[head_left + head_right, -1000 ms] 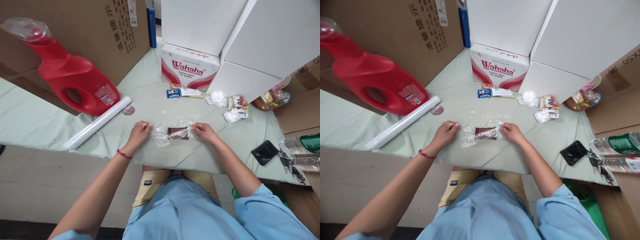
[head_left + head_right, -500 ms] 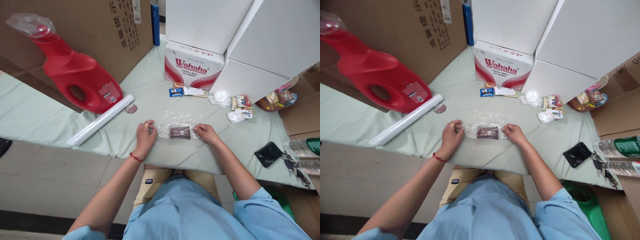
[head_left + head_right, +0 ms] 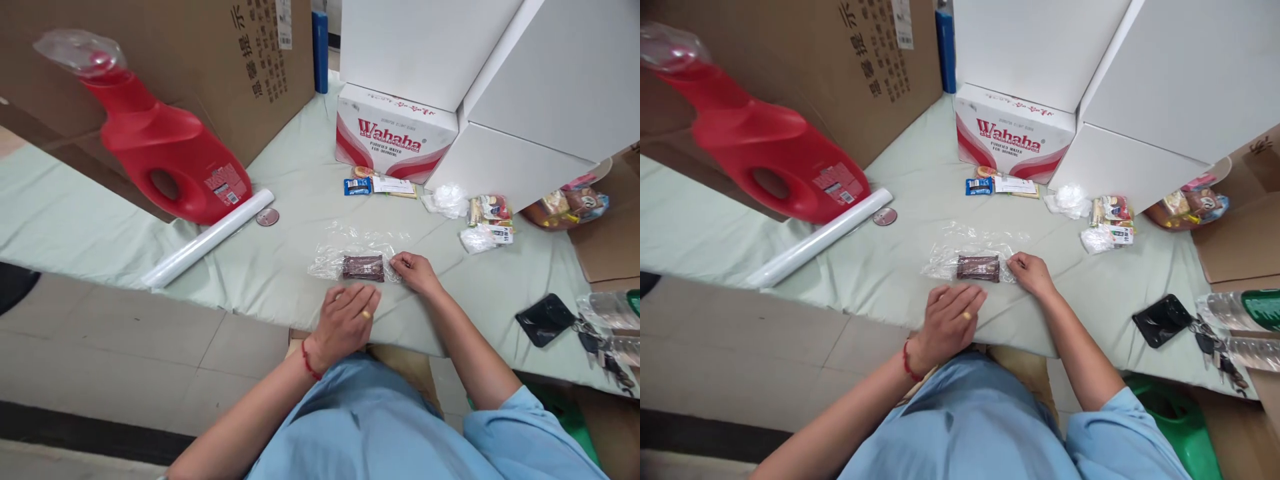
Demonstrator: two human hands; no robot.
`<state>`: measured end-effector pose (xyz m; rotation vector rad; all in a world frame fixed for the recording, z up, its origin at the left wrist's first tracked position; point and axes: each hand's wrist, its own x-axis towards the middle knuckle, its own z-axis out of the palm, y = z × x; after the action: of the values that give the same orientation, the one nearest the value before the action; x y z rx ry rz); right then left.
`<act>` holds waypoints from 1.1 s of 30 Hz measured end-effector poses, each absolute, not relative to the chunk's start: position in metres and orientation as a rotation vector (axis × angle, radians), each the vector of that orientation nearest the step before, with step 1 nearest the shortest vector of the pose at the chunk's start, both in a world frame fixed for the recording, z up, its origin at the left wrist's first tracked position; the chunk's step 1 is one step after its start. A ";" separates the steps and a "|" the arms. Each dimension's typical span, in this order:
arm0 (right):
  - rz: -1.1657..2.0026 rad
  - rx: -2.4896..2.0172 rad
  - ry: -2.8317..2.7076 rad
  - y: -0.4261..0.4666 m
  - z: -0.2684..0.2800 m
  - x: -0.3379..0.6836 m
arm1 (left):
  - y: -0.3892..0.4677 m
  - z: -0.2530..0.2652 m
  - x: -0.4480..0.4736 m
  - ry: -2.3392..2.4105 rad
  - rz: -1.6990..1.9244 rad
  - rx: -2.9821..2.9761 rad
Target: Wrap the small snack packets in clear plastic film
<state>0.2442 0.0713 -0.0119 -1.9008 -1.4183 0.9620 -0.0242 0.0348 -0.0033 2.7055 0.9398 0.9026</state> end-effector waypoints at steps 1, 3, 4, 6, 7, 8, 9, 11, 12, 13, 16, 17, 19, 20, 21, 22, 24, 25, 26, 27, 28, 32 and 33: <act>0.993 -1.886 -1.402 0.072 -0.011 0.245 | 0.040 -0.003 -0.014 0.977 0.815 2.684; 1.075 -1.864 -1.331 0.072 -0.009 0.248 | 0.055 -0.005 -0.001 1.163 0.708 2.583; 1.110 -1.859 -1.285 0.071 -0.008 0.251 | 0.063 -0.007 0.003 1.233 0.684 2.539; 1.140 -1.868 -1.224 0.068 -0.007 0.262 | 0.074 -0.014 0.005 1.292 0.670 2.496; 1.118 -1.892 -1.225 0.067 -0.006 0.270 | 0.077 -0.018 0.004 1.286 0.676 2.498; 1.059 -1.936 -1.245 0.067 -0.005 0.278 | 0.078 -0.021 0.003 1.274 0.685 2.507; 0.963 -1.995 -1.279 0.068 -0.002 0.287 | 0.079 -0.024 0.001 1.262 0.693 2.519; 0.704 -2.118 -1.362 0.077 0.005 0.298 | 0.077 -0.027 0.000 1.248 0.706 2.539; 0.577 -2.153 -1.415 0.084 0.010 0.300 | 0.077 -0.028 0.000 1.243 0.710 2.546; 0.478 -2.158 -1.490 0.094 0.014 0.299 | 0.076 -0.028 0.000 1.241 0.714 2.552; 0.347 -2.027 -1.830 0.131 0.023 0.273 | 0.077 -0.028 0.001 1.240 0.716 2.561; 0.337 -1.973 -1.951 0.143 0.023 0.260 | 0.077 -0.028 0.001 1.242 0.716 2.564; 0.345 -1.935 -2.138 0.166 0.020 0.233 | 0.078 -0.029 0.001 1.238 0.719 2.576; 0.355 -1.953 -2.189 0.175 0.018 0.221 | 0.077 -0.030 0.000 1.234 0.720 2.584; 0.386 -1.986 -2.208 0.183 0.015 0.211 | 0.077 -0.031 0.000 1.232 0.720 2.591; 0.450 -2.019 -2.199 0.190 0.013 0.204 | 0.077 -0.031 0.000 1.228 0.718 2.597; 0.642 -2.037 -2.141 0.201 0.010 0.197 | 0.077 -0.032 -0.001 1.227 0.716 2.599; 0.744 -2.024 -2.115 0.205 0.010 0.197 | 0.077 -0.032 -0.001 1.228 0.716 2.600; 0.832 -2.007 -2.102 0.209 0.011 0.198 | 0.077 -0.032 -0.001 1.228 0.718 2.601; 0.896 -1.983 -2.099 0.212 0.013 0.200 | 0.077 -0.031 -0.001 1.226 0.723 2.605; 0.936 -1.949 -2.100 0.214 0.016 0.202 | 0.077 -0.031 -0.001 1.224 0.728 2.609; 0.897 -1.712 -2.109 0.204 0.034 0.207 | 0.076 -0.029 -0.001 1.257 0.731 2.598; 0.832 -1.647 -2.137 0.196 0.040 0.207 | 0.075 -0.029 -0.001 1.275 0.727 2.586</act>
<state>0.2071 0.1961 0.0399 -1.6469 -2.1366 0.8319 -0.0011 0.0748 -0.0289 2.5857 1.2748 0.7272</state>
